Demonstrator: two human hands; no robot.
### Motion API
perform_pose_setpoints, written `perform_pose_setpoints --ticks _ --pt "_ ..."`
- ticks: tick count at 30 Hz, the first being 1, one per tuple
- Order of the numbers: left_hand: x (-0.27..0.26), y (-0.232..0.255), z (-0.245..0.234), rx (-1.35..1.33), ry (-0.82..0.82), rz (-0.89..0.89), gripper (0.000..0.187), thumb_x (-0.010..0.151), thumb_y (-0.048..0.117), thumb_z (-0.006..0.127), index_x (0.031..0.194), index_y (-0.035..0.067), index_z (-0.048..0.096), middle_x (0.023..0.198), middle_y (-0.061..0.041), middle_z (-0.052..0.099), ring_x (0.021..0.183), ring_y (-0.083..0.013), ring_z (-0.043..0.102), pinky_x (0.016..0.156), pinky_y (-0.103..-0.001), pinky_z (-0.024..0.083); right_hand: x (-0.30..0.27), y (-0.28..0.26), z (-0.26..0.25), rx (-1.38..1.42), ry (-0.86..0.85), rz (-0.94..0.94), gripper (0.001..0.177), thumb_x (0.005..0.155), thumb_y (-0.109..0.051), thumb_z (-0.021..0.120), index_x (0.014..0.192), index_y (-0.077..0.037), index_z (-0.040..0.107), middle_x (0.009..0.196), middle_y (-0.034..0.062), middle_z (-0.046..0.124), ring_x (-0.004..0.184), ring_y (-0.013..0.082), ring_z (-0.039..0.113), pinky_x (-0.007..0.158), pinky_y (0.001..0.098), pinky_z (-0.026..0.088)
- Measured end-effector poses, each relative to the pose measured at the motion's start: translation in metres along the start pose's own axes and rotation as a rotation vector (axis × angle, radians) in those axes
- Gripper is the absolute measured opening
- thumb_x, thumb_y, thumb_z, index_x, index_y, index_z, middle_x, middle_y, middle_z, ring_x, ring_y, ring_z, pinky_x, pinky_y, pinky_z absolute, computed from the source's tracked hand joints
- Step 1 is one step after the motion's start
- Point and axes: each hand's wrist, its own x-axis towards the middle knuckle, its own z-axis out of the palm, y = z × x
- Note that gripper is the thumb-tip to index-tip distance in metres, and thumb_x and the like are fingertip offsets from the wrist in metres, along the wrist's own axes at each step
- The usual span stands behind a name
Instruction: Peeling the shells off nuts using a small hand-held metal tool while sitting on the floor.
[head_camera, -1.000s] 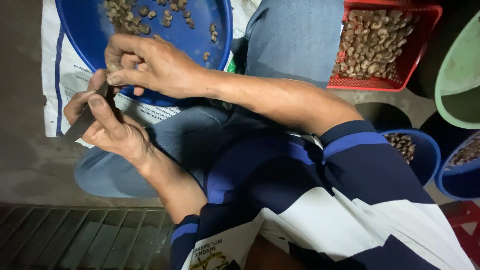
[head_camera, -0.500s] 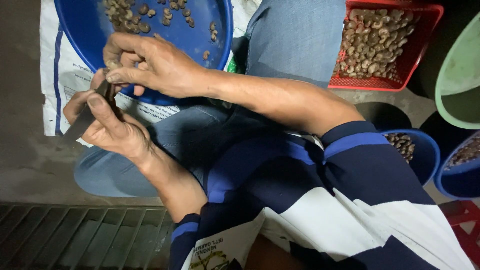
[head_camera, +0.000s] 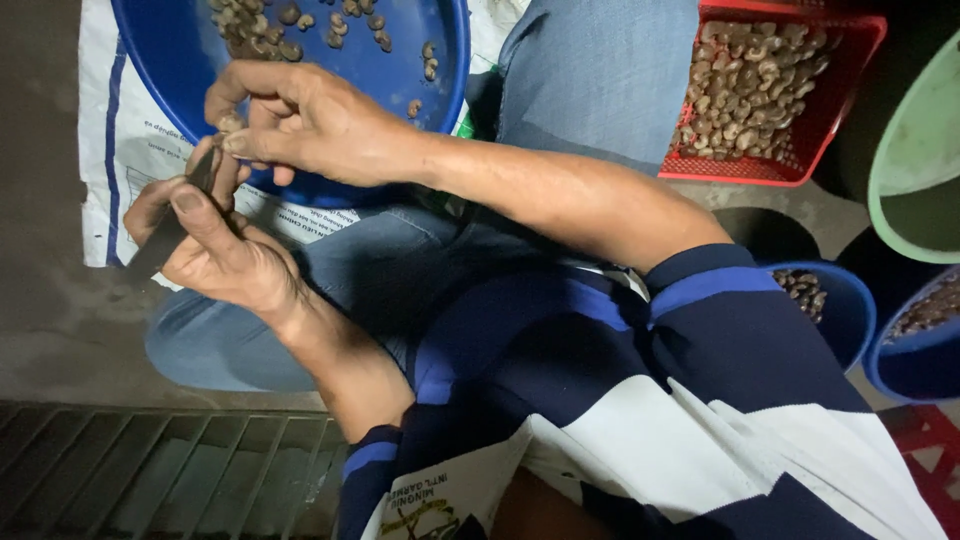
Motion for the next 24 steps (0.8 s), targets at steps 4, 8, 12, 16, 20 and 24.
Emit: perform_pose_setpoints --ticks 4,8,12,16,20,24 --pt "-0.002 -0.002 -0.001 0.007 -0.003 -0.007 0.024 0.11 0.028 0.056 0.116 0.008 0.045 0.111 -0.011 0.051 0.115 -0.0336 0.065 0.104 -0.042 0.06 -0.001 0.005 0.002 -0.042 0.019 -0.01 0.021 0.102 -0.013 0.071 0.12 -0.006 0.064 0.068 0.0004 0.066 0.059 0.0086 0.069 0.057 0.0185 0.06" --pt "0.0 -0.002 0.001 0.034 -0.011 0.005 0.023 0.111 0.027 0.054 0.116 0.007 0.044 0.109 -0.014 0.054 0.117 -0.0318 0.065 0.108 -0.042 0.058 -0.001 0.003 0.005 -0.006 -0.007 -0.044 0.021 0.106 -0.019 0.066 0.122 -0.006 0.063 0.073 0.0008 0.06 0.061 0.0069 0.061 0.062 0.0193 0.066" --pt "-0.001 -0.003 0.001 0.084 0.016 0.034 0.024 0.111 0.028 0.053 0.117 0.006 0.046 0.108 -0.014 0.056 0.104 -0.0307 0.068 0.099 -0.04 0.06 -0.002 0.001 0.007 0.106 -0.027 -0.069 0.021 0.107 -0.023 0.06 0.121 -0.007 0.06 0.098 0.0103 0.078 0.088 0.0157 0.079 0.074 0.024 0.072" --pt "-0.003 -0.006 -0.002 0.123 0.068 0.029 0.026 0.109 0.031 0.059 0.117 0.007 0.053 0.115 -0.018 0.068 0.094 -0.0224 0.069 0.089 -0.031 0.062 -0.003 0.013 0.006 0.138 -0.005 -0.024 0.025 0.106 -0.005 0.064 0.128 -0.009 0.052 0.106 0.0122 0.075 0.095 0.018 0.082 0.082 0.0251 0.074" --pt "-0.004 0.002 0.003 0.08 0.005 -0.019 0.015 0.112 0.023 0.052 0.119 0.009 0.05 0.126 -0.017 0.064 0.108 -0.0236 0.065 0.102 -0.037 0.055 -0.005 0.0 0.004 0.291 -0.056 0.043 0.03 0.107 -0.006 0.067 0.134 -0.006 0.053 0.118 0.0121 0.072 0.102 0.0194 0.075 0.086 0.0284 0.068" --pt "-0.006 0.001 0.003 0.035 0.089 -0.026 0.015 0.109 0.018 0.055 0.117 0.005 0.051 0.128 -0.019 0.065 0.106 -0.0225 0.066 0.099 -0.033 0.054 -0.001 -0.011 0.005 0.154 -0.071 0.054 0.029 0.106 -0.007 0.069 0.131 -0.002 0.056 0.115 0.0125 0.072 0.105 0.0207 0.076 0.084 0.0279 0.069"
